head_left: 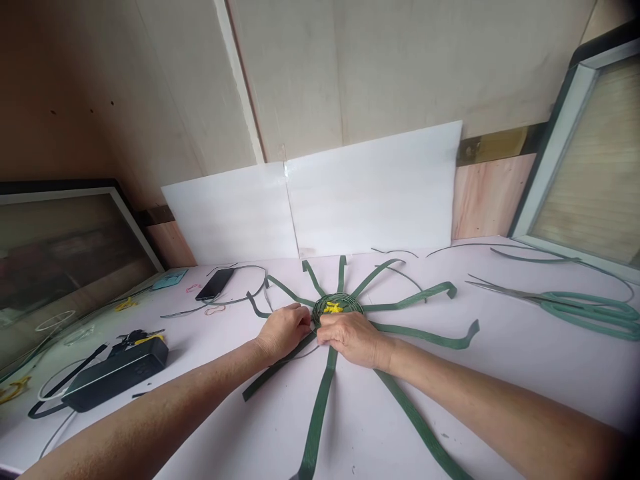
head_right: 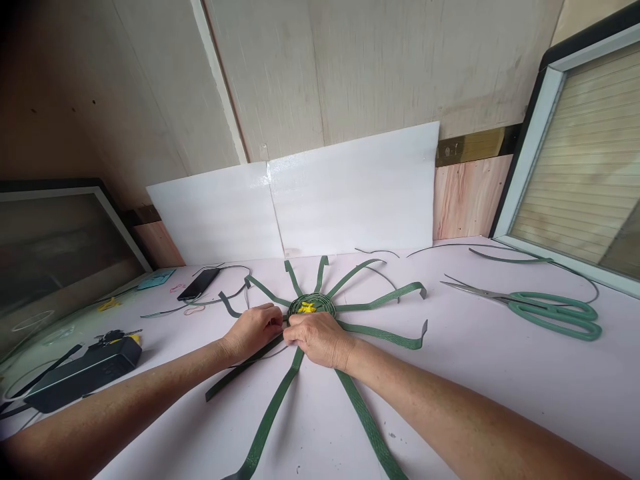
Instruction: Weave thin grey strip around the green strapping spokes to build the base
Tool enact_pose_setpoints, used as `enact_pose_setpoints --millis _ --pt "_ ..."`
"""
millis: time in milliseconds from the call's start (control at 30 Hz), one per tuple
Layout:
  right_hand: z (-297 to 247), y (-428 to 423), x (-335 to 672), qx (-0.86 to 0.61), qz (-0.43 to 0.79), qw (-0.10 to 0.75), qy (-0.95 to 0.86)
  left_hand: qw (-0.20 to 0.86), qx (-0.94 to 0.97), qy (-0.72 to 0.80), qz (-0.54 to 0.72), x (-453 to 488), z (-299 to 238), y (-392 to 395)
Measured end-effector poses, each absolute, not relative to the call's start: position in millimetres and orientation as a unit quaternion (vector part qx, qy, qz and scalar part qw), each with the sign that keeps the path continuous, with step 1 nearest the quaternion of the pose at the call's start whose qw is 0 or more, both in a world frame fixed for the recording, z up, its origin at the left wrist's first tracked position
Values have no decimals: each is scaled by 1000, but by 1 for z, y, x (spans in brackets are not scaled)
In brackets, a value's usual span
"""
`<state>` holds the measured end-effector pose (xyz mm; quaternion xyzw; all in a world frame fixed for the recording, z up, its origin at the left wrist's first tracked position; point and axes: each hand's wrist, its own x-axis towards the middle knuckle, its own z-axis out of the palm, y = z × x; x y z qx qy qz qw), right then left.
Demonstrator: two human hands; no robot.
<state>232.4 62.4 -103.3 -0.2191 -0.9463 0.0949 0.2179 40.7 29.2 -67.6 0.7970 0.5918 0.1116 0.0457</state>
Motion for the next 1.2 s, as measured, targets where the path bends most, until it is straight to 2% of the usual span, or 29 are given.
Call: enact_pose_setpoints --millis 267,567,1200 --pt "-98 63 234 -193 103 200 -955 70 793 604 51 41 -54 16" --pt "-93 57 234 -204 64 182 -960 -8 776 629 -44 63 -52 10" --pt "-90 50 236 -147 -76 148 -975 82 705 704 3 65 -38 -11"
